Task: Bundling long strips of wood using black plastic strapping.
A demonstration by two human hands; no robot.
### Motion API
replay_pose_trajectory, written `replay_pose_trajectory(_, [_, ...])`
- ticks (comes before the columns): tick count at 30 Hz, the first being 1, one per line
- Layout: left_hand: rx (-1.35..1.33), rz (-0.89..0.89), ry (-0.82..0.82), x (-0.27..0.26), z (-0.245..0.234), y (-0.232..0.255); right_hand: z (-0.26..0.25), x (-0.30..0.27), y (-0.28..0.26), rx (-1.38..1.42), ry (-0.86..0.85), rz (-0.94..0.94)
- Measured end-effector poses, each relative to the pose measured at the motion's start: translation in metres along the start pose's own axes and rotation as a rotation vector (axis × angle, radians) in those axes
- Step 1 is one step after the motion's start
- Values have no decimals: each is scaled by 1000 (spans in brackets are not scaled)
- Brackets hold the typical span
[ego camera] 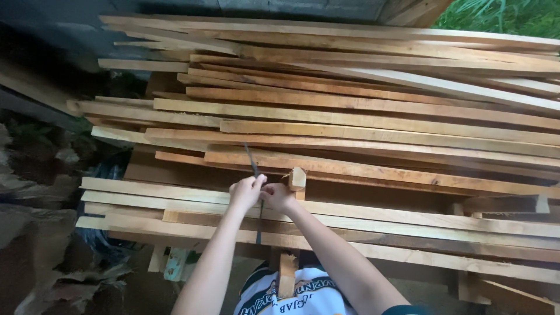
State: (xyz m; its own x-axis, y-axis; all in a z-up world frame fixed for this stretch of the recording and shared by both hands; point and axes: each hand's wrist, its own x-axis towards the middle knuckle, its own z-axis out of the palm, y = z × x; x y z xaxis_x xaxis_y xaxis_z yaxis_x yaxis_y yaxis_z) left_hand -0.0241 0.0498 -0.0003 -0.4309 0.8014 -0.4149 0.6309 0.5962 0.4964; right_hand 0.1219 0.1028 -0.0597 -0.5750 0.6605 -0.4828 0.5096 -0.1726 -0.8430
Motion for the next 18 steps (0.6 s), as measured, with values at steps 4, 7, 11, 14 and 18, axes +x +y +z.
replay_pose_trajectory(4, [-25, -58, -334, -9, -18, -23, 15, 27, 35, -149, -25, -21])
replay_pose_trajectory(7, [54, 68, -213, -18, -15, -36, 6, 13, 8, -66, -38, -30])
replay_pose_trajectory(11, [130, 138, -61, -26, -9, -40, 4, 11, 4, -42, -28, -49])
replay_pose_trajectory(14, [156, 116, -34, -35, -15, -29, 7, 14, 8, -79, -8, 0])
replay_pose_trajectory(18, [223, 38, -64, -36, -6, -28, 5, 9, 3, -93, 31, 44])
